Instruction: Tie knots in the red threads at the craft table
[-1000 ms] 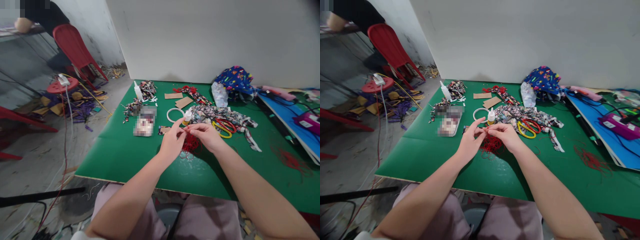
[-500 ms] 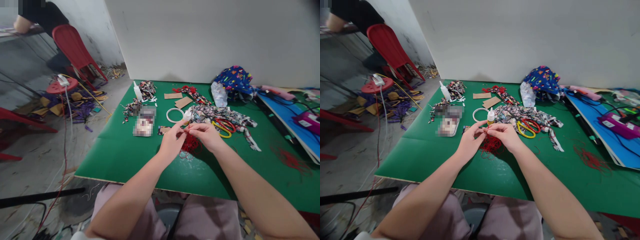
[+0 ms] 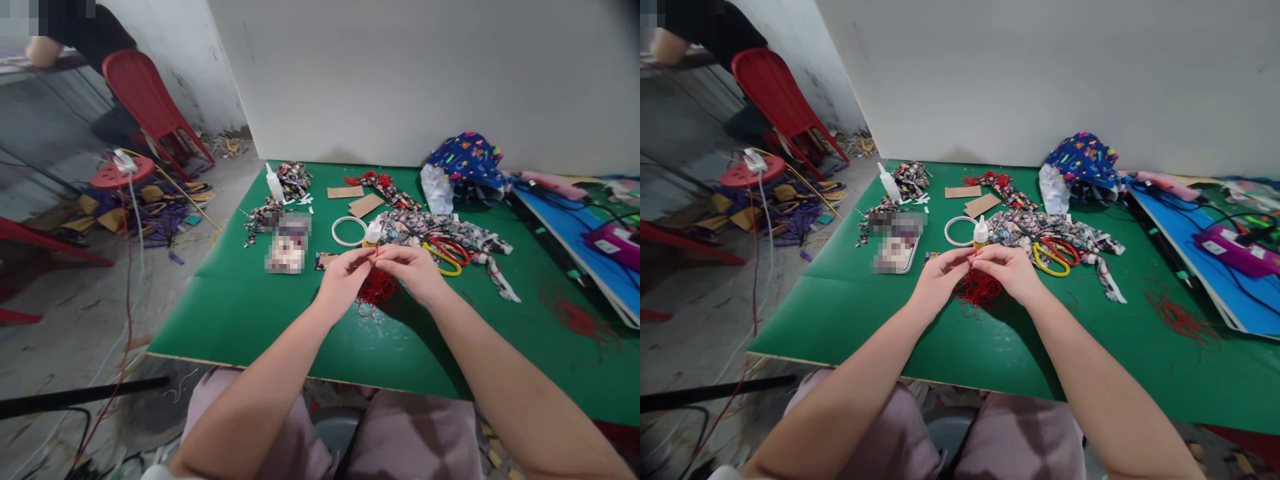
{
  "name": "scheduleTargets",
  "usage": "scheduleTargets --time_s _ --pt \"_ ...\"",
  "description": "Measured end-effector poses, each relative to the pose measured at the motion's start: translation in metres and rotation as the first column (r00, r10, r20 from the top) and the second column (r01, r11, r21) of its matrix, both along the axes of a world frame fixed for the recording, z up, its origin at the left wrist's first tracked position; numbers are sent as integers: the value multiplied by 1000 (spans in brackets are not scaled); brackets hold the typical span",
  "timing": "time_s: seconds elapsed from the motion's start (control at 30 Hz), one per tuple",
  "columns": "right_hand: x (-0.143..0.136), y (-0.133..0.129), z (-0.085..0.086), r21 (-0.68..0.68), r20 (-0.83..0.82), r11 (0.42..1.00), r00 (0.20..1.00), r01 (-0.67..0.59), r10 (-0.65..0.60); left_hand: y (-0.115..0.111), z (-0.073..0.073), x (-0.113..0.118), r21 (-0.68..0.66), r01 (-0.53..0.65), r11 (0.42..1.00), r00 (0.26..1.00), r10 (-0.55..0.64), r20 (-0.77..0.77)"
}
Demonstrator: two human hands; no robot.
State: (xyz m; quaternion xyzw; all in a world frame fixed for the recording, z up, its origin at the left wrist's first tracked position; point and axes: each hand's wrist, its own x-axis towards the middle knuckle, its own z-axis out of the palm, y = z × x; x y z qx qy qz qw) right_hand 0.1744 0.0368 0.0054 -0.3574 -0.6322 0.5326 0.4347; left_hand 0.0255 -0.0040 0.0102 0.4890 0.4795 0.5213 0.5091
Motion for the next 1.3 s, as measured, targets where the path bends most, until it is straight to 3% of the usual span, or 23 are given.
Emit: scheduleTargets --time_s 0.23,0.43,0.7,0.93,1.0,1.03,1.1,1.13,1.2,1.3 --pt "2 1 -2 48 89 998 995 -40 36 2 -4 -4 69 -62 996 992 69 -102" --pt "2 0 -2 21 135 996 987 -88 84 2 -2 -9 106 -13 994 985 31 -171" --pt "2 -3 -1 14 208 992 971 -126 120 3 6 -15 61 62 996 977 -48 -208" --pt "1 -4 -1 -24 192 984 965 -176 177 3 11 -18 57 59 997 951 -39 -306" --pt "1 -4 0 -35 181 986 969 -165 168 4 12 -26 125 26 992 873 38 -487" --pt "1 -4 0 -38 172 988 973 -152 156 5 12 -31 179 -6 984 788 115 -605" --pt "0 -3 1 -36 162 991 978 -126 130 9 12 -44 268 -78 960 544 266 -796" --pt "0 -3 1 -33 164 993 979 -117 121 11 11 -50 270 -99 958 458 285 -842" --pt "0 -3 1 -26 172 993 978 -115 117 15 9 -61 209 -121 970 404 240 -883" --pt "-1 -3 1 -35 170 992 978 -117 121 19 8 -68 112 -128 985 442 158 -883"
